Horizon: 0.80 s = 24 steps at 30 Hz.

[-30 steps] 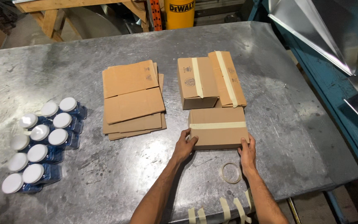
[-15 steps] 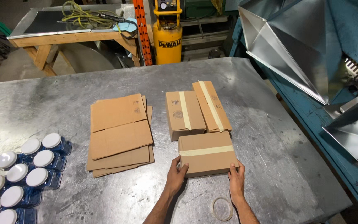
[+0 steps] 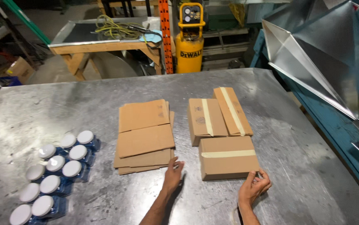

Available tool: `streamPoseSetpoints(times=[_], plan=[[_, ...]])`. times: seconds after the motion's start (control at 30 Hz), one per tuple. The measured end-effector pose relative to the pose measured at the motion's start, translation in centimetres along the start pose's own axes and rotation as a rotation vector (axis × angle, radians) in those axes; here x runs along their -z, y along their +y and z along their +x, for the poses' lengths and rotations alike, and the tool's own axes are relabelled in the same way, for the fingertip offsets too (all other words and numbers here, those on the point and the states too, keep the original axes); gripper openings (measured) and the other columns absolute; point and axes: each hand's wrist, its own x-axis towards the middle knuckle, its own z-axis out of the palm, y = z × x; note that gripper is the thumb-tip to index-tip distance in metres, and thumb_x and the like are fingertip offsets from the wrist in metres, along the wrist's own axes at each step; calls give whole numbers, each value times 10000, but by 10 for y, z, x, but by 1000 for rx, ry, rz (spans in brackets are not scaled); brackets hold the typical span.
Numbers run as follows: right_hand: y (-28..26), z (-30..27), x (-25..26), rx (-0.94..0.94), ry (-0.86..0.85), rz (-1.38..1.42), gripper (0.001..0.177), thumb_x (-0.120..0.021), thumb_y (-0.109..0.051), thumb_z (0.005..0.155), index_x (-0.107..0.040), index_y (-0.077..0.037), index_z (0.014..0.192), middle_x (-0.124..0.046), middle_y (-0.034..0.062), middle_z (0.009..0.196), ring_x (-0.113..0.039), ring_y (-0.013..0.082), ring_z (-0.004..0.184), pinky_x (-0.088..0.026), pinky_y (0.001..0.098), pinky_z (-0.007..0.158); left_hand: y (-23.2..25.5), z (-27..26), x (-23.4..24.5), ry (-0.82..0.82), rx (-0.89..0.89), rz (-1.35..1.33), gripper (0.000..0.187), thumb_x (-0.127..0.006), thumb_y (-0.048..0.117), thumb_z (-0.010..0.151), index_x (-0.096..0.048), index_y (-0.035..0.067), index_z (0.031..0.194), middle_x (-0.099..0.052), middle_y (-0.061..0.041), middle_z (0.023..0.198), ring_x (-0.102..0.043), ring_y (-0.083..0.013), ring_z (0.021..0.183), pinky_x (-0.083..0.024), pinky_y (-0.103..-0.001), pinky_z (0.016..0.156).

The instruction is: The person assembles cardboard boxes, places a container inside one of the boxes, and secures the boxes with tape on a metal workbench.

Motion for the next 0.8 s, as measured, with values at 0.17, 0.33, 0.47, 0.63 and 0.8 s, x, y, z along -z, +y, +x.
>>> streamPoseSetpoints(times=[0.17, 0.33, 0.47, 0.63, 0.8], plan=[[-43, -58, -54, 138, -355, 263, 206, -638, -173, 1093, -691, -76, 1266, -633, 94, 1239, -656, 176, 878, -545, 297, 765, -9, 38, 125, 328, -146, 55, 391, -635, 349, 994, -735, 188, 1336, -814, -56, 1127, -767, -198, 874, -603, -334, 925], [-85, -100, -141, -64, -947, 228, 388, -681, -269, 1028, -711, -155, 1398, -824, 59, 1264, -771, 136, 1161, -653, 336, 1007, -11, 70, 220, 525, -200, 416, 542, -660, 269, 897, -653, 203, 1435, -747, -67, 1372, -596, -291, 1369, -328, -451, 1245], [-43, -109, -248, -220, -1000, 144, 651, -666, -235, 1006, -506, -134, 1629, -609, 90, 1645, -619, 232, 1495, -432, 334, 1247, -40, 108, 238, 364, -151, 485, 843, -683, 382, 859, -453, 114, 1624, -619, -164, 1541, -530, -380, 1480, -219, -537, 1306], [-79, -118, -272, -334, -933, 107, 647, -692, -236, 993, -560, -87, 1608, -708, 83, 1547, -701, 198, 1377, -490, 302, 1159, -39, 95, 241, 241, 5, 337, 863, -708, 393, 899, -432, 166, 1684, -570, -137, 1651, -461, -436, 1529, -321, -441, 1319], [-96, -126, -256, -280, -834, -50, 647, -802, -374, 923, -717, -132, 1517, -784, -6, 1120, -824, 192, 1077, -521, 281, 1019, -43, 94, 245, 280, -52, 297, 800, -727, 338, 901, -507, 131, 1641, -608, -133, 1623, -553, -356, 1506, -376, -406, 1300]])
